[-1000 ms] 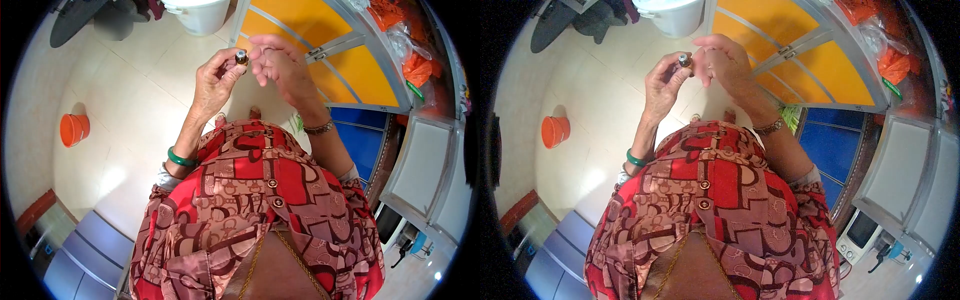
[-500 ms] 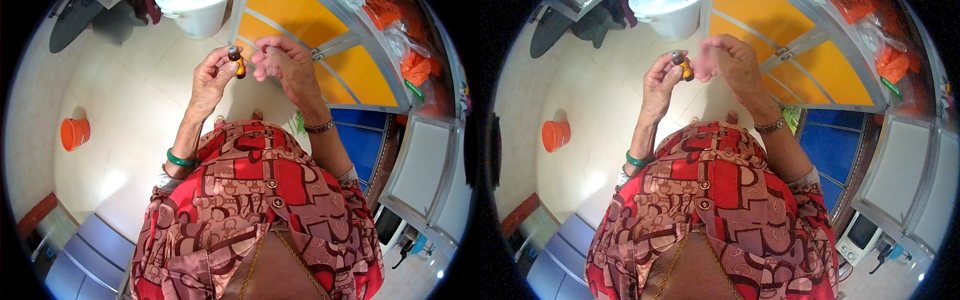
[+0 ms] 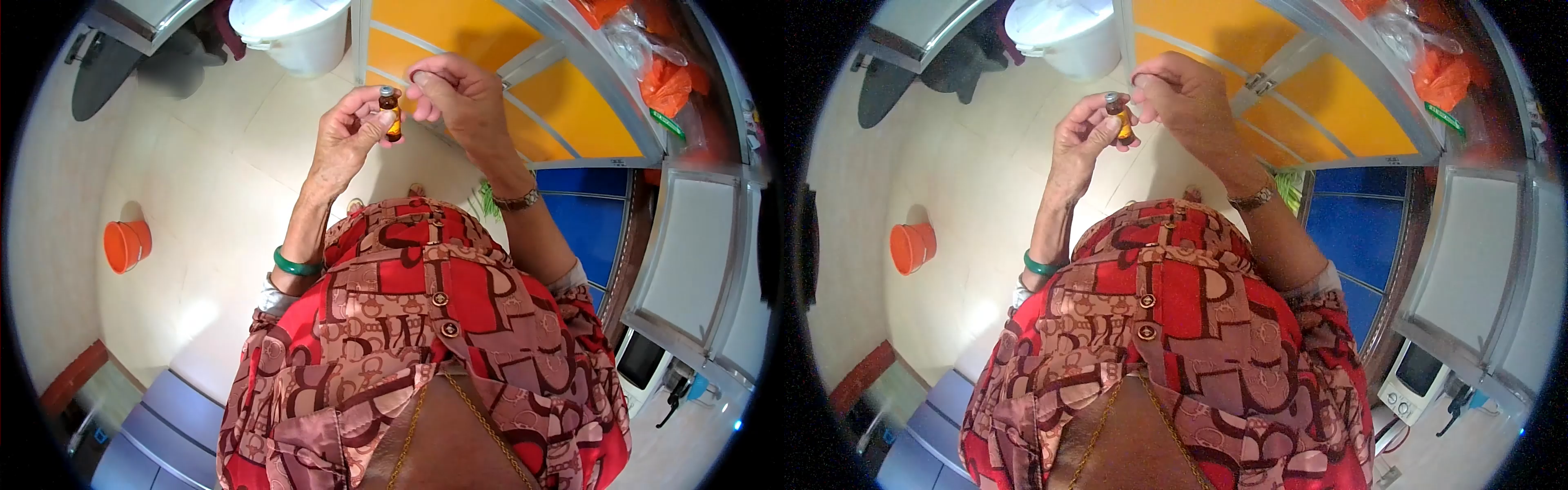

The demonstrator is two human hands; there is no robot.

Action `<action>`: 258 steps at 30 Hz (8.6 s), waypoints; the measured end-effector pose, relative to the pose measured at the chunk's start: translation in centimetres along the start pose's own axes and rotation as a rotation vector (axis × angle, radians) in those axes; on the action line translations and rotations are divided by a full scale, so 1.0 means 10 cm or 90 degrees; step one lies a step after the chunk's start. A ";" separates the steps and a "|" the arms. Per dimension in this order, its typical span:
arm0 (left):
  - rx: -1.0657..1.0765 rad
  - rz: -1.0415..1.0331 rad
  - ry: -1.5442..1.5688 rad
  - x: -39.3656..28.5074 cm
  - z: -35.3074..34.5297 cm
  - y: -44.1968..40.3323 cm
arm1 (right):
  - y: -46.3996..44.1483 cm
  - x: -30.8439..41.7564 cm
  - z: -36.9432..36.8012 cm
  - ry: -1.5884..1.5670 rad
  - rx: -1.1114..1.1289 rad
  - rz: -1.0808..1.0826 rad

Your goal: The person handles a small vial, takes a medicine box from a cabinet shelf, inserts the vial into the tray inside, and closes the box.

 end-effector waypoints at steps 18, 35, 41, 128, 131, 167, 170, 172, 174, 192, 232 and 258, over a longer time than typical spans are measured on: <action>-0.029 -0.011 -0.017 -0.06 -0.08 0.08 | 0.10 0.05 -0.01 0.225 0.056 0.148; -0.087 -0.109 -0.303 -0.13 -0.07 0.16 | 0.11 -0.10 0.06 -0.151 0.085 -0.091; -0.110 -0.135 -0.381 -0.14 -0.09 0.17 | 0.13 -0.15 -0.05 0.151 0.060 -0.105; 0.018 0.086 0.286 -0.15 -0.12 0.08 | -0.06 0.12 -0.12 0.378 0.194 0.189; 0.002 0.086 0.257 -0.19 -0.11 0.08 | -0.09 0.05 -0.09 0.298 0.191 0.211; -0.044 0.045 0.205 -0.19 -0.15 0.03 | -0.02 0.27 -0.17 0.767 0.181 0.406; -0.018 0.052 0.224 -0.23 -0.13 0.03 | -0.04 0.25 -0.16 0.797 0.186 0.415; -0.011 0.055 0.260 -0.27 -0.13 0.03 | -0.09 0.21 -0.12 0.807 0.183 0.457; -0.003 0.059 0.298 -0.26 -0.11 0.02 | -0.11 0.24 -0.12 0.816 0.179 0.497; -0.019 0.043 0.221 -0.16 -0.07 0.04 | -0.26 0.10 0.11 -0.050 0.213 -0.131; 0.023 0.045 0.201 -0.09 -0.04 0.07 | -0.17 0.30 -0.03 0.355 0.189 0.268; 0.038 0.027 0.248 -0.09 -0.02 0.07 | -0.19 0.16 0.08 0.150 0.217 0.073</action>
Point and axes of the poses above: each hand's wrist, its own y-axis away from the middle knuckle, its own z-axis out of the back of the hand, x = y × z, the point moved 1 cm from there along -y, towards the middle knuckle, and after that the axes turned 4 degrees about -y, right-handed, at the moved point
